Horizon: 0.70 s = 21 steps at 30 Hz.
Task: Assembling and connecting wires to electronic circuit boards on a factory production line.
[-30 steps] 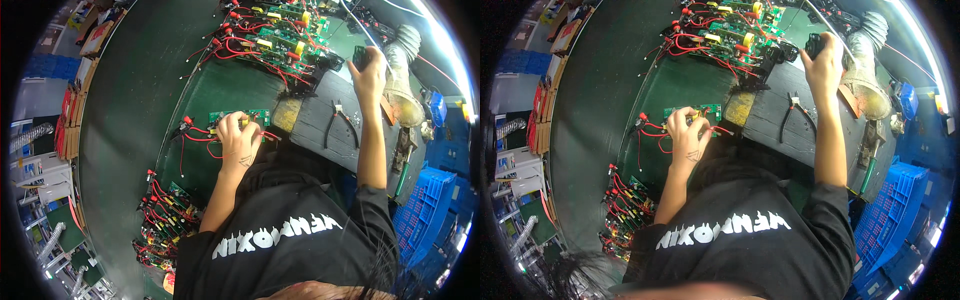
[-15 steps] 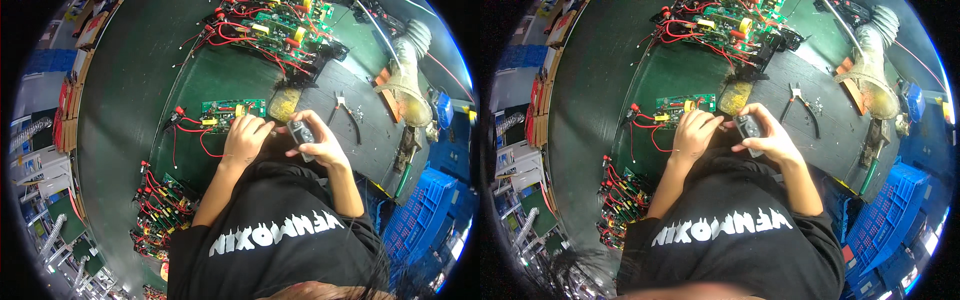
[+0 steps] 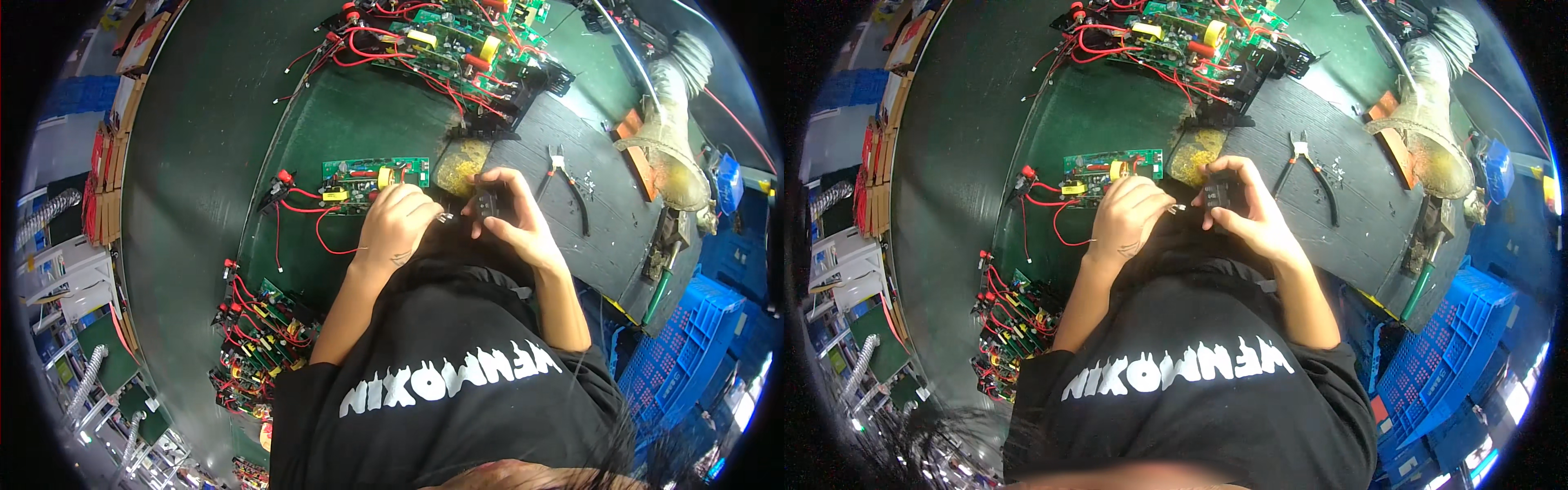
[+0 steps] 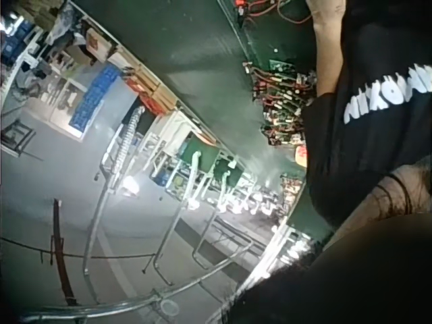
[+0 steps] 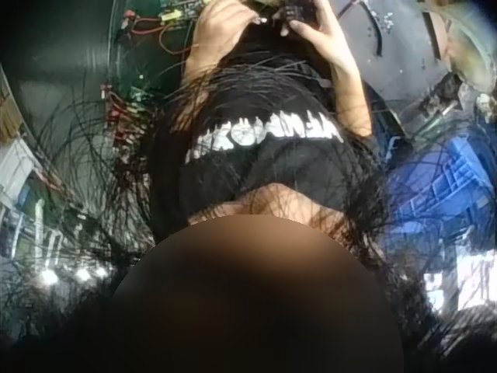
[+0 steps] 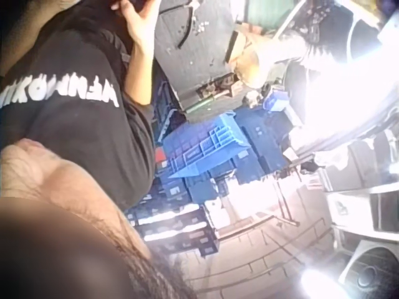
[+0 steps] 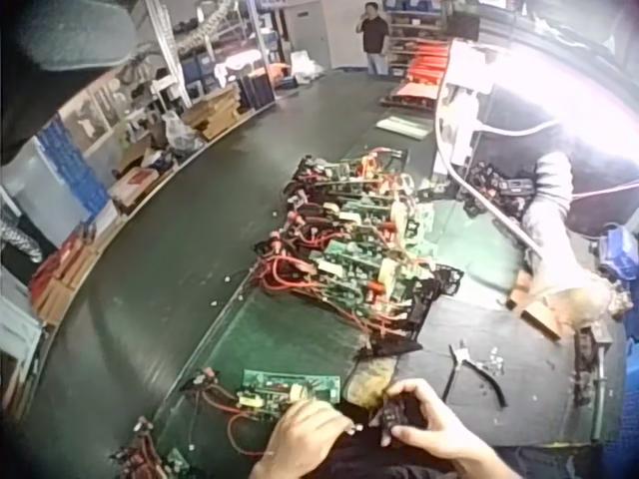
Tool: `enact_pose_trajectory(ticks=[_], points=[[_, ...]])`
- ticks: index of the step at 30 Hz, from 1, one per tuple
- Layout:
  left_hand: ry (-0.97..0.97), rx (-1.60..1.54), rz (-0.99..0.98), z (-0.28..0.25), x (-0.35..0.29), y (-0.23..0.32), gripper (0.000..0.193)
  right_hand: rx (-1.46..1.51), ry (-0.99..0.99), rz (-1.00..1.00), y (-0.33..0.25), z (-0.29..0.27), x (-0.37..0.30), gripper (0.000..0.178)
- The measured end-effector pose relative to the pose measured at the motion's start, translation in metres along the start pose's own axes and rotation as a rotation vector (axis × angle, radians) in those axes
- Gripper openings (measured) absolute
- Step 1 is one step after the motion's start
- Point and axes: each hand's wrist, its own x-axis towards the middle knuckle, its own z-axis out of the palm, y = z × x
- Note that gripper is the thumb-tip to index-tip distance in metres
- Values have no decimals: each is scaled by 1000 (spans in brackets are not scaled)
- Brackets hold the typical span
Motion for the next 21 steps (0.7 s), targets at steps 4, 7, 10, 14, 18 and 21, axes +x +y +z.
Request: enact_pose_trajectory(ticks=[4, 7, 10, 14, 18, 21], points=[[102, -158, -111, -3, 0, 3, 21, -15, 49, -81, 7, 6, 4, 66], [172, -188, -120, -1, -2, 3, 24, 77, 44, -102, 1, 12, 8, 76], [196, -196, -134, 1, -3, 4, 24, 147, 37, -100, 5, 7, 11, 85], [213, -162, -114, 4, -4, 6, 21, 86, 37, -64, 12, -8, 14, 84], [215, -188, -125, 6, -7, 4, 21, -97, 165, -267, 14, 1, 19, 68], [225, -216, -125, 6, -6, 4, 21, -122, 218, -495, 20, 5, 28, 56]])
